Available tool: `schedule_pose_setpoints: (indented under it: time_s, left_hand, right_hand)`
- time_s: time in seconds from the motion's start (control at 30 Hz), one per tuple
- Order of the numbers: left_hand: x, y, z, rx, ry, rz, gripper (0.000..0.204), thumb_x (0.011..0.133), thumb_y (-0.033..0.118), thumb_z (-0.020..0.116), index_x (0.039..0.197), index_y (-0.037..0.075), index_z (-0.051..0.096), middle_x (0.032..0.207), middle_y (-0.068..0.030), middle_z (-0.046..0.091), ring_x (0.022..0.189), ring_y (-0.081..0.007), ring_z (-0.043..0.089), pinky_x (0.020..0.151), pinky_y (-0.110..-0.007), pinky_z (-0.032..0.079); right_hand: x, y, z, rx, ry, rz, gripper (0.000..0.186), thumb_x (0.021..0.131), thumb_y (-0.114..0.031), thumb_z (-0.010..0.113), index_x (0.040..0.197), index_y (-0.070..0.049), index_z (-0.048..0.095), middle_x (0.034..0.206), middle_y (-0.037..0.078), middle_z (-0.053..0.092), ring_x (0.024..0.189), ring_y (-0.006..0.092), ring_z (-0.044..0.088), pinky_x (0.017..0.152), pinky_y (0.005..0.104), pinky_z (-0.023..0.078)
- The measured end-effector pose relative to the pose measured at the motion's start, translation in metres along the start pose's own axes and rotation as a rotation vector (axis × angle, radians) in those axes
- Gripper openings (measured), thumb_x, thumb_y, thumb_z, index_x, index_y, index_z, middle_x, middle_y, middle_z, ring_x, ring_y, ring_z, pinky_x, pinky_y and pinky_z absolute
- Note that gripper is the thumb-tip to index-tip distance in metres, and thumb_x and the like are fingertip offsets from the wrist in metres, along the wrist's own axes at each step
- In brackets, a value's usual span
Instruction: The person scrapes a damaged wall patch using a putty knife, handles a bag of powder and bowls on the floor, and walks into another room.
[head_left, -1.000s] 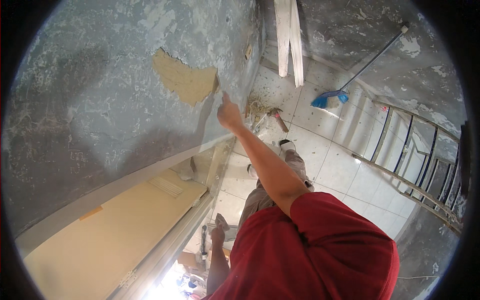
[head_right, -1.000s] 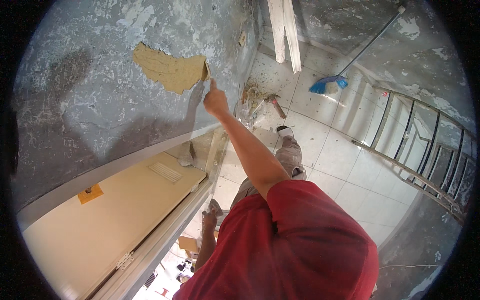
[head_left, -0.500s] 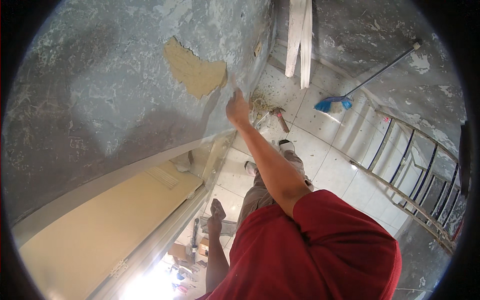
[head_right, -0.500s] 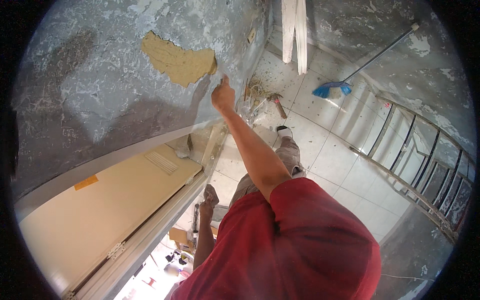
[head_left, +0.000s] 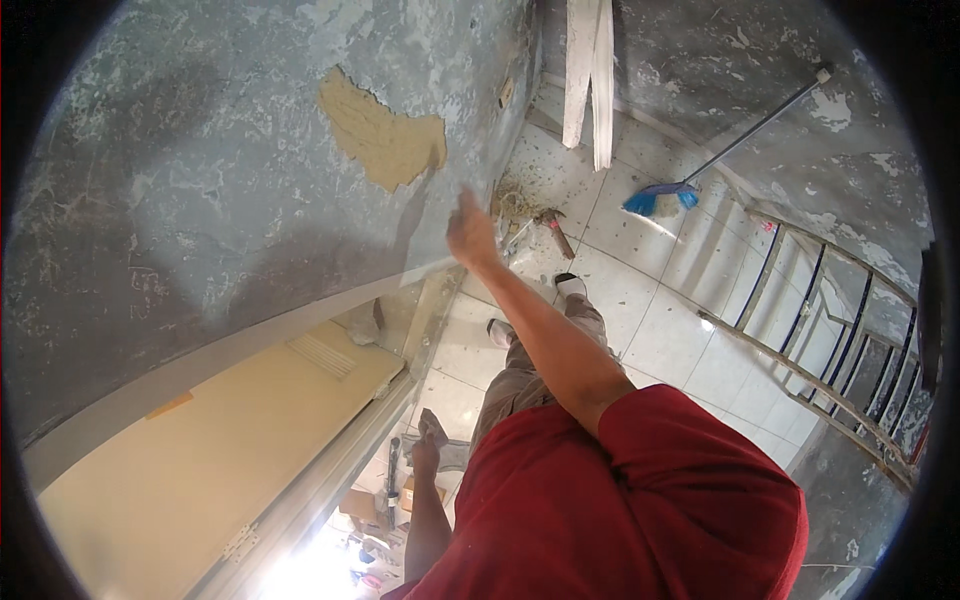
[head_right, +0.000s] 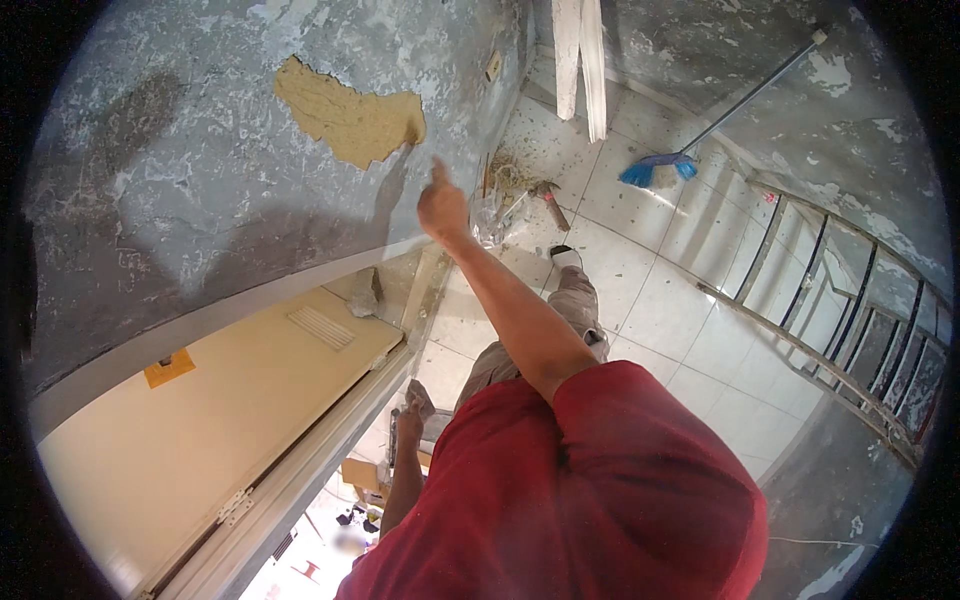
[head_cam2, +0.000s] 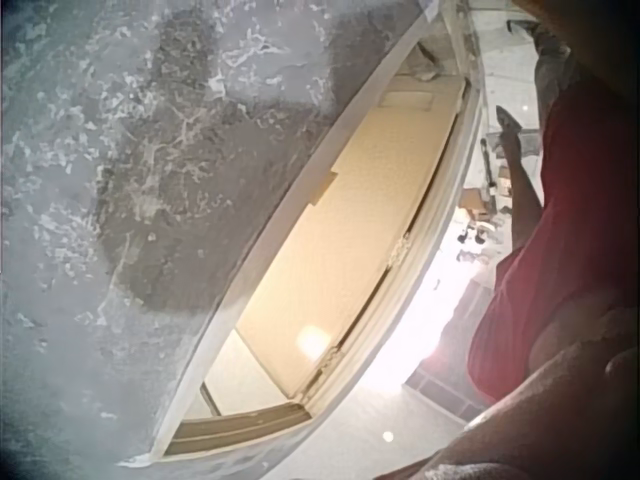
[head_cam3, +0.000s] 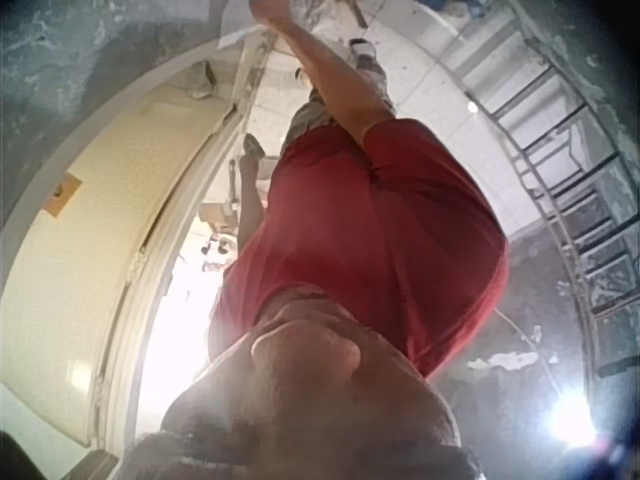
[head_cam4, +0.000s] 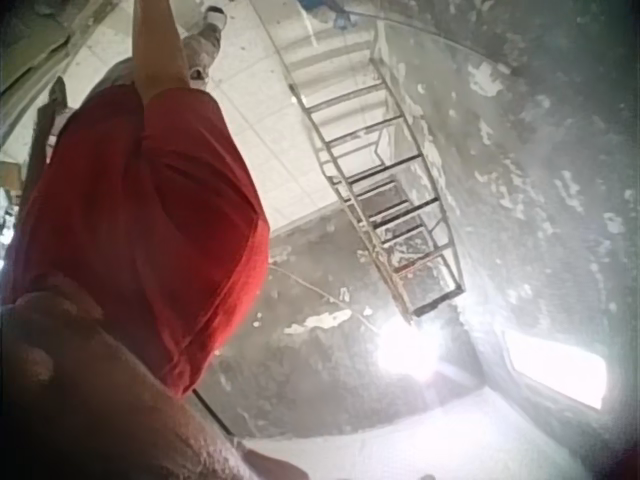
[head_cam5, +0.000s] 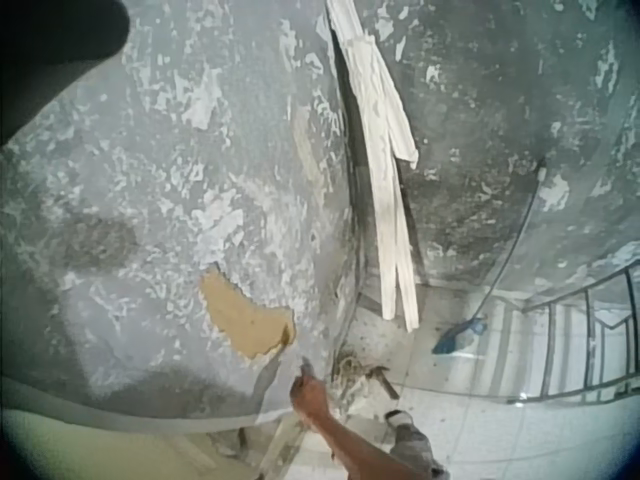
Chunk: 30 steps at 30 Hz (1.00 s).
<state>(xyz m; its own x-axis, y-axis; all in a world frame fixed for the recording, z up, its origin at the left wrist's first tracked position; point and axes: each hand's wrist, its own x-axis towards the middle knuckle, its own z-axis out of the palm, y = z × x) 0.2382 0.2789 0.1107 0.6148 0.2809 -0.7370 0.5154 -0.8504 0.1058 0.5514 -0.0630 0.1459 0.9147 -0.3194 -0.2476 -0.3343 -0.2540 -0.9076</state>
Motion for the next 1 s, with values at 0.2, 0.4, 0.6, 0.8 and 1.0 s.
schedule_pose_setpoints:
  time_s: [0.2,0.4,0.6,0.8,1.0]
  left_hand:
    - [0.022,0.002,-0.003,-0.268,0.009,-0.022,0.052,0.091,0.037,0.037,0.094,-0.008,0.063,0.088,-0.0311,0.061,0.089,-0.0425,0.059,0.077,-0.046,0.044]
    - [0.024,0.021,-0.015,-0.280,0.020,0.027,0.050,0.090,0.039,0.039,0.101,-0.003,0.064,0.089,-0.0286,0.062,0.088,-0.0384,0.061,0.076,-0.043,0.045]
    - [0.013,-0.003,-0.006,-0.231,-0.045,-0.101,0.046,0.091,0.039,0.040,0.105,0.002,0.064,0.090,-0.0276,0.063,0.088,-0.0372,0.061,0.075,-0.044,0.044]
    - [0.011,0.002,0.006,-0.183,0.018,-0.049,0.047,0.091,0.038,0.040,0.101,0.000,0.065,0.092,-0.0293,0.061,0.090,-0.0405,0.060,0.077,-0.048,0.043]
    - [-0.005,0.011,-0.002,-0.053,-0.037,-0.062,0.056,0.091,0.040,0.037,0.096,-0.010,0.062,0.092,-0.0338,0.059,0.093,-0.0451,0.057,0.079,-0.048,0.042]
  right_hand:
    - [-0.013,0.006,0.013,-0.098,0.033,-0.007,0.055,0.079,-0.007,0.046,0.132,0.000,0.034,0.079,0.028,0.061,0.075,0.0454,0.060,0.069,0.0507,0.048]
    - [-0.014,0.022,0.005,-0.021,-0.116,0.037,0.049,0.079,-0.008,0.046,0.128,-0.005,0.040,0.090,0.028,0.061,0.080,0.0457,0.059,0.074,0.0506,0.048]
    - [0.014,0.056,0.024,0.192,-0.019,0.411,0.049,0.080,-0.008,0.044,0.129,-0.009,0.043,0.106,0.028,0.058,0.099,0.0434,0.056,0.086,0.0477,0.044]
    - [0.070,0.126,0.016,0.201,0.120,-0.660,0.043,0.085,-0.012,0.046,0.127,-0.012,0.046,0.070,0.008,0.054,0.052,0.0138,0.051,0.040,0.0306,0.039]
    - [0.039,0.116,-0.023,0.448,-0.110,0.280,0.041,0.086,-0.013,0.049,0.127,-0.014,0.048,0.063,-0.002,0.040,0.048,0.0086,0.037,0.039,0.0251,0.031]
